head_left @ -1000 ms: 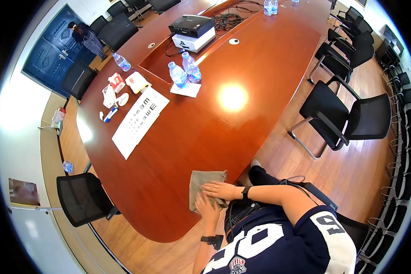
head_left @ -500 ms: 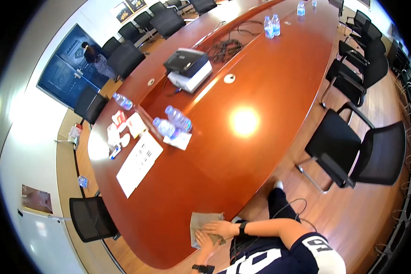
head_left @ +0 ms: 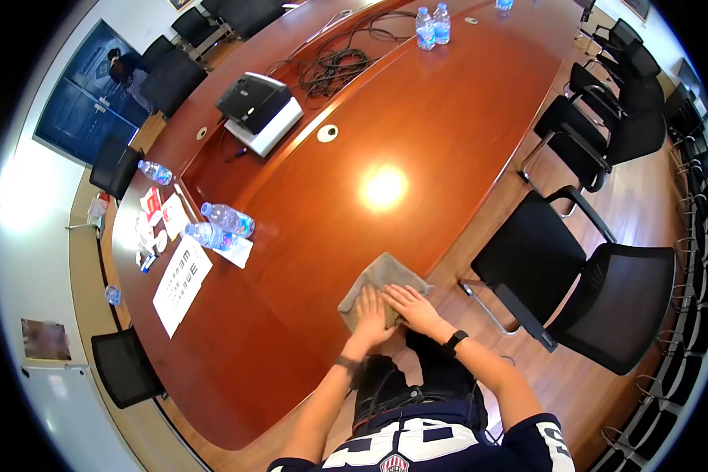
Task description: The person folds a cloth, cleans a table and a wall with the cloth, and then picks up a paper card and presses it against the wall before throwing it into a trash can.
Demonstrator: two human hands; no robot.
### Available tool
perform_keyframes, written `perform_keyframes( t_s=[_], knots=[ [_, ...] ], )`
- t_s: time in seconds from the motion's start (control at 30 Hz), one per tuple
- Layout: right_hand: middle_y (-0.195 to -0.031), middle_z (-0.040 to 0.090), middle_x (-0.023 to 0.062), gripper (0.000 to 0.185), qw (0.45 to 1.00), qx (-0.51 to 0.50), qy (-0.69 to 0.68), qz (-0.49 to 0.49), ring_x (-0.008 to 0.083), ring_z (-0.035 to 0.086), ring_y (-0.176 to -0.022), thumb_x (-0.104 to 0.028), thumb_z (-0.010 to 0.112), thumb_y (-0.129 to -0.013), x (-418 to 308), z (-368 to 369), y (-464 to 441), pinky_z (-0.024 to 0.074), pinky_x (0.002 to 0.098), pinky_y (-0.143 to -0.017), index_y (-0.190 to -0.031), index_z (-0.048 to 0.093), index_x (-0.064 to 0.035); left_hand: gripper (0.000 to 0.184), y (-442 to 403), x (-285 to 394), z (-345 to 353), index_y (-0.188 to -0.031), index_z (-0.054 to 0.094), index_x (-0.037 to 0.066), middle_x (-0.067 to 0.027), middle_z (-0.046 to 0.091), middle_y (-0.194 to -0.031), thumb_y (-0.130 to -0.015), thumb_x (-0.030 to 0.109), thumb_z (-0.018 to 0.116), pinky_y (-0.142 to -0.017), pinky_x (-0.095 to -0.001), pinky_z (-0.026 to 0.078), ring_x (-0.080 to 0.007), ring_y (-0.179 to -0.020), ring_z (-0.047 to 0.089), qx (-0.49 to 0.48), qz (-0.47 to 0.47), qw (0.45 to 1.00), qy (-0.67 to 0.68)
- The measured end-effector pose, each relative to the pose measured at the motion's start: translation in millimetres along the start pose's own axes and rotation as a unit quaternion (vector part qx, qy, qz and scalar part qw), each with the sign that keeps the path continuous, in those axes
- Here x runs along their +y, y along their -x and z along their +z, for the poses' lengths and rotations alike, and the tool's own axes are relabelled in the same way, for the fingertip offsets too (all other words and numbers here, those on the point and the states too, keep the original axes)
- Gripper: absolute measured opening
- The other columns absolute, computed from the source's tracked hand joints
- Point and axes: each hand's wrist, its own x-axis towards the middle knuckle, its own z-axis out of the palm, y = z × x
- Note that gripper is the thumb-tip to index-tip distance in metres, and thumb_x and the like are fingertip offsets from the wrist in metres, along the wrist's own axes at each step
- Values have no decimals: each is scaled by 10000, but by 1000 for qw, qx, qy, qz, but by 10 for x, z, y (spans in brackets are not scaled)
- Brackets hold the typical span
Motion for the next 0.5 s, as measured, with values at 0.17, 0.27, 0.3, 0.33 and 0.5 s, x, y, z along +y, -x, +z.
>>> perform_keyframes(
  t_s=[0.17,0.27,0.3,0.33,0.5],
  knots=[
    [-1460,320,66,685,996,19,33,75,218,282,-1352,-41,554,-730,249,-86,70,224,397,-1109,-1381,352,-96,980,-433,380,-9,-1416,112,-75,-292,7,-1484,-710,306,676,-1107,-548,3,-432,-1386,-42,35,-15,999,-20],
    [-1466,300,80,733,995,17,19,95,239,262,-1360,-62,589,-707,71,-113,62,216,429,-1108,-1392,332,-106,909,-326,333,5,-1421,146,-44,-246,52,-1499,-713,203,660,-1131,-485,34,-367,-1405,11,69,-18,997,15],
    [-1467,296,84,748,995,20,6,101,245,259,-1361,-67,601,-699,19,-134,70,214,436,-1108,-1395,328,-109,884,-282,277,89,-1417,178,-34,-229,76,-1503,-706,188,654,-1133,-473,52,-355,-1406,39,102,-3,994,26],
    [-1471,284,98,790,995,21,-6,95,267,255,-1360,-80,630,-678,-26,-120,96,218,446,-1102,-1403,317,-110,864,-207,248,99,-1418,190,-23,-216,88,-1506,-703,163,638,-1133,-467,63,-345,-1407,51,104,6,994,27],
    [-1446,316,130,758,997,-11,0,77,314,313,-1308,-24,590,-689,-413,95,304,308,427,-1042,-1397,325,-85,814,288,-38,38,-1420,240,23,-165,143,-1510,-683,82,581,-1130,-442,104,-304,-1406,97,77,72,993,57]
  ],
)
